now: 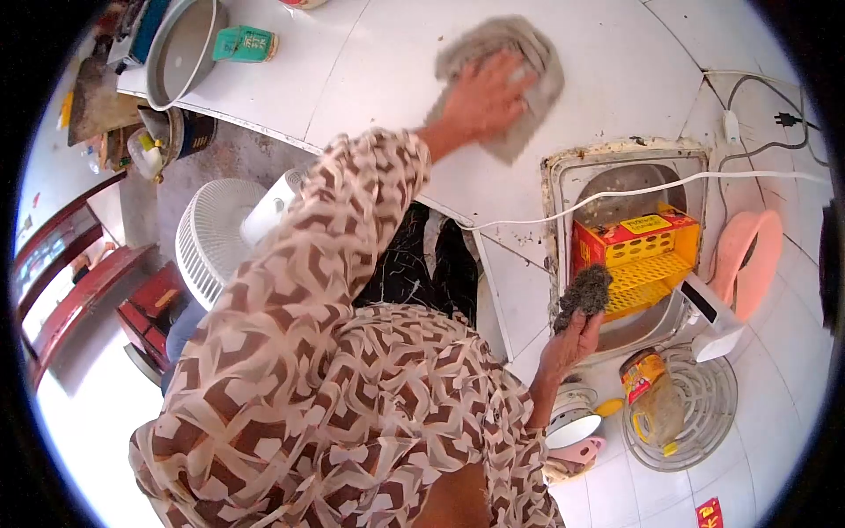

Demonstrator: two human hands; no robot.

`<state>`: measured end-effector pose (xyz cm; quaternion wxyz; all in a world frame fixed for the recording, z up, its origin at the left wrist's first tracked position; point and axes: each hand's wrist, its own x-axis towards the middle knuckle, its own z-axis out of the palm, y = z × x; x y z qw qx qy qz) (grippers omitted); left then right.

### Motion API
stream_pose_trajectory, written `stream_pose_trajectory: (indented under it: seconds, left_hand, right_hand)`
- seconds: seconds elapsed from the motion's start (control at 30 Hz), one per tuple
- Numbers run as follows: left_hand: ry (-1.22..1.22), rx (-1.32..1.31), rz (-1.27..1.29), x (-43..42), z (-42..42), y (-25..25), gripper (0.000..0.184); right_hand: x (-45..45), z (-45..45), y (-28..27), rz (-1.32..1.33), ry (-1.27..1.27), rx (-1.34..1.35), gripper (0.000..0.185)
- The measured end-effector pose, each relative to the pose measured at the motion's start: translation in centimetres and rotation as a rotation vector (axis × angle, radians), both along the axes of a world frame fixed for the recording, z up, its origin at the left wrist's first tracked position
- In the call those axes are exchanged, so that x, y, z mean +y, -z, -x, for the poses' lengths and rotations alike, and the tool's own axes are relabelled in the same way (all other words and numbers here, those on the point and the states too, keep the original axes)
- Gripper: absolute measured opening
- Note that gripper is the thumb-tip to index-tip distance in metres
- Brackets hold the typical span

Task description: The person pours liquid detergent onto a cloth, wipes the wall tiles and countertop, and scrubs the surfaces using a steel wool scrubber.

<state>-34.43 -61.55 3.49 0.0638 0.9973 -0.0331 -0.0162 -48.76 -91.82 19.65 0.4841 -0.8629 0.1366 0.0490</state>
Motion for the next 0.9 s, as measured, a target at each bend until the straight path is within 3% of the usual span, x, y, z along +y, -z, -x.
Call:
stream_pose_trajectory:
  seconds: [0.13, 0.23, 0.3, 0.43, 0.53, 0.6, 0.7, 0.8, 0.9]
  left_hand:
    - [-0.146, -0.202, -0.063, 4.9, -2.9, 1.8, 0.051]
    - [-0.185, -0.201, -0.092, 7.3, -1.8, -1.9, 0.055]
    - [-0.183, -0.256, -0.134, 11.8, 0.9, 4.7, 0.055]
    - [-0.398, -0.213, -0.068, 14.1, 11.4, 4.2, 0.054]
    - [-0.77, -0.089, 0.056, 9.7, 15.7, 2.4, 0.055]
    - [-0.788, -0.085, 0.012, 6.3, 16.2, 2.3, 0.059]
    - [-0.646, -0.038, 0.01, 2.2, 13.7, 1.7, 0.061]
    - [-0.363, -0.094, 0.091, 1.0, 7.8, 1.1, 0.06]
    - [-0.29, -0.149, 0.23, 1.9, -0.3, 0.8, 0.059]
  right_hand:
    - [-1.7, 0.5, 1.3, -0.008, -0.082, 0.046, 0.034]
    - [-2.8, 0.5, 1.2, -0.004, -0.137, 0.081, 0.034]
    - [-3.9, 0.7, 1.3, -0.016, -0.144, 0.084, 0.034]
    - [-5.8, 0.9, 2.1, -0.101, -0.077, 0.104, 0.035]
    - [-6.3, 1.2, 3.6, -0.148, -0.075, 0.073, 0.035]
    - [-4.4, 0.1, 3.1, -0.248, -0.05, 0.057, 0.034]
    - [-2.9, -0.8, 2.9, -0.177, -0.098, 0.152, 0.03]
    - [-1.2, -1.0, 3.8, -0.277, 0.025, 0.182, 0.028]
    - [1.4, -2.1, 2.1, -0.212, -0.026, 0.227, 0.028]
